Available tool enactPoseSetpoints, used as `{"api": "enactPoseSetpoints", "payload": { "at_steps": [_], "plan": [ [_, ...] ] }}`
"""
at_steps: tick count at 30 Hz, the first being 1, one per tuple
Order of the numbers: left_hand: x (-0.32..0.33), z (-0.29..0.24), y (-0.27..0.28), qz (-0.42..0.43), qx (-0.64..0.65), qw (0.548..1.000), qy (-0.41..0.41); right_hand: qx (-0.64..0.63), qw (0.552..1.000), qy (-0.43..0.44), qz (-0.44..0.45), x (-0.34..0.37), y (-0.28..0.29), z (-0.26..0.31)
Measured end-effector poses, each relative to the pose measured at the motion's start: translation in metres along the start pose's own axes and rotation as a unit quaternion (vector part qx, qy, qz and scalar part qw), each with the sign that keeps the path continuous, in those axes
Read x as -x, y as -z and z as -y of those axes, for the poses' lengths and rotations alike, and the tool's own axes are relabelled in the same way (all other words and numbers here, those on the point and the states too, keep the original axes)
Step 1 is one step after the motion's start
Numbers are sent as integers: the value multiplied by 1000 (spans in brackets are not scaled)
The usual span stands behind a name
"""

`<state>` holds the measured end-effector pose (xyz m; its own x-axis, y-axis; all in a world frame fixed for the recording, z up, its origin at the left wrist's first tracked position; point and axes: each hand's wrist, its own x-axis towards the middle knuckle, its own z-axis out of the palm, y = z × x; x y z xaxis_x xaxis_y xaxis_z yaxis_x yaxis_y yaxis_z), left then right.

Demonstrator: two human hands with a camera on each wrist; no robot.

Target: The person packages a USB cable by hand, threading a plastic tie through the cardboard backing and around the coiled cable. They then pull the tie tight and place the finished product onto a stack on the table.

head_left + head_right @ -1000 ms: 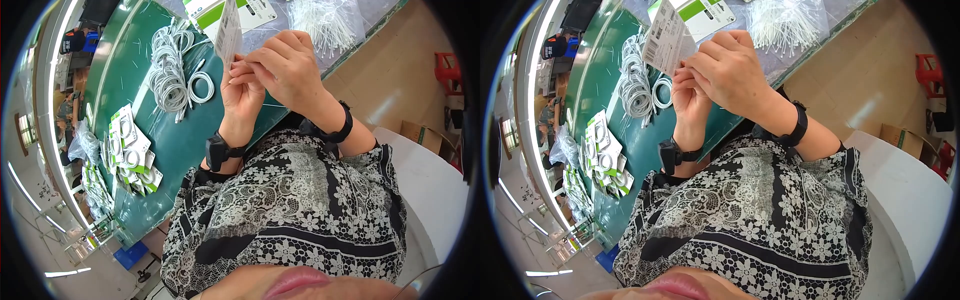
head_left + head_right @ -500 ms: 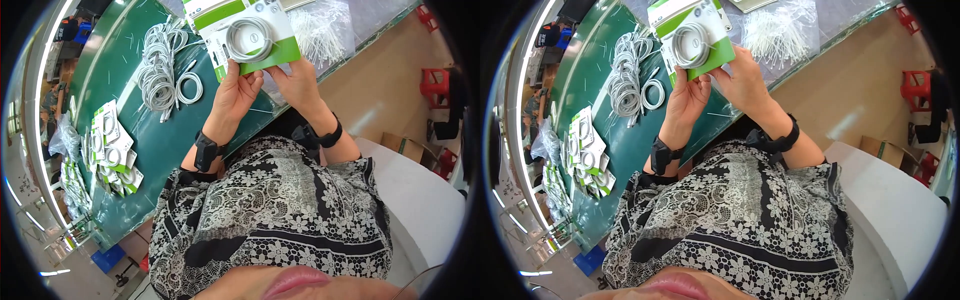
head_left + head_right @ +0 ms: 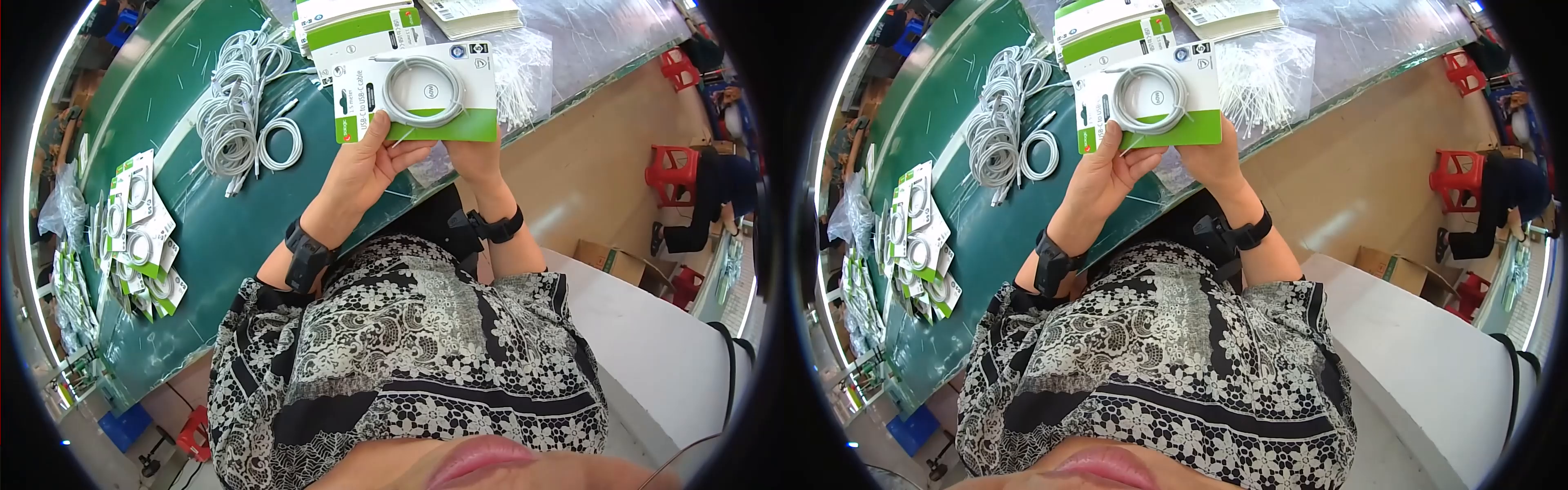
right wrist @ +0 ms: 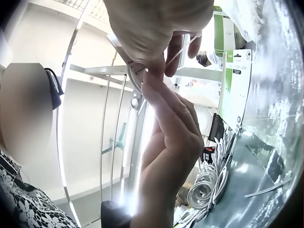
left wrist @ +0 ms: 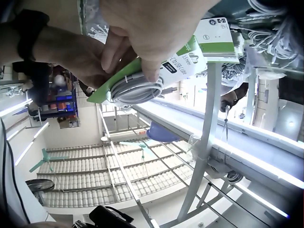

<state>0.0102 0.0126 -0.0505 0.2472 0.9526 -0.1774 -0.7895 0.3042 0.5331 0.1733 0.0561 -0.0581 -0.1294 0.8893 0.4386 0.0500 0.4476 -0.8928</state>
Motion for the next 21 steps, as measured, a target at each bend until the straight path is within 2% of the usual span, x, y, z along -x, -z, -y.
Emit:
{"api": "enactPoseSetpoints", "payload": {
  "at_steps": [2, 4, 6, 7, 9, 10, 12, 16, 19, 21],
  "plan": [
    [4, 1, -3, -12, -6, 999, -44, -20, 1000, -13, 2, 0, 1, 1],
    [5, 3, -3, -19, -9, 998, -67, 64, 998, -17, 5, -1, 6, 0],
    [5, 3, -1, -44, -61, 988, -133, 104, 994, -17, 10, -4, 13, 1],
    [5, 2, -1, -57, -87, 980, -167, 145, 987, 57, -43, -8, 21, 5],
    [3, 0, 0, -57, -102, 977, -178, 223, 942, 204, -146, -21, 32, 18],
    [3, 2, 0, -58, -116, 975, -182, 225, 942, 202, -145, -23, 26, 31],
    [4, 9, -2, -57, -128, 974, -177, 303, 907, 286, 66, -21, 9, 58],
    [1, 13, -3, -64, -91, 973, -204, 303, 911, 261, 98, -20, -1, 38],
    [8, 12, -1, -68, -157, 965, -201, 269, 916, 265, 134, -16, -1, 30],
    [8, 12, 2, -69, -147, 969, -185, 259, 917, 267, 143, -14, 2, 30]
  ]
}}
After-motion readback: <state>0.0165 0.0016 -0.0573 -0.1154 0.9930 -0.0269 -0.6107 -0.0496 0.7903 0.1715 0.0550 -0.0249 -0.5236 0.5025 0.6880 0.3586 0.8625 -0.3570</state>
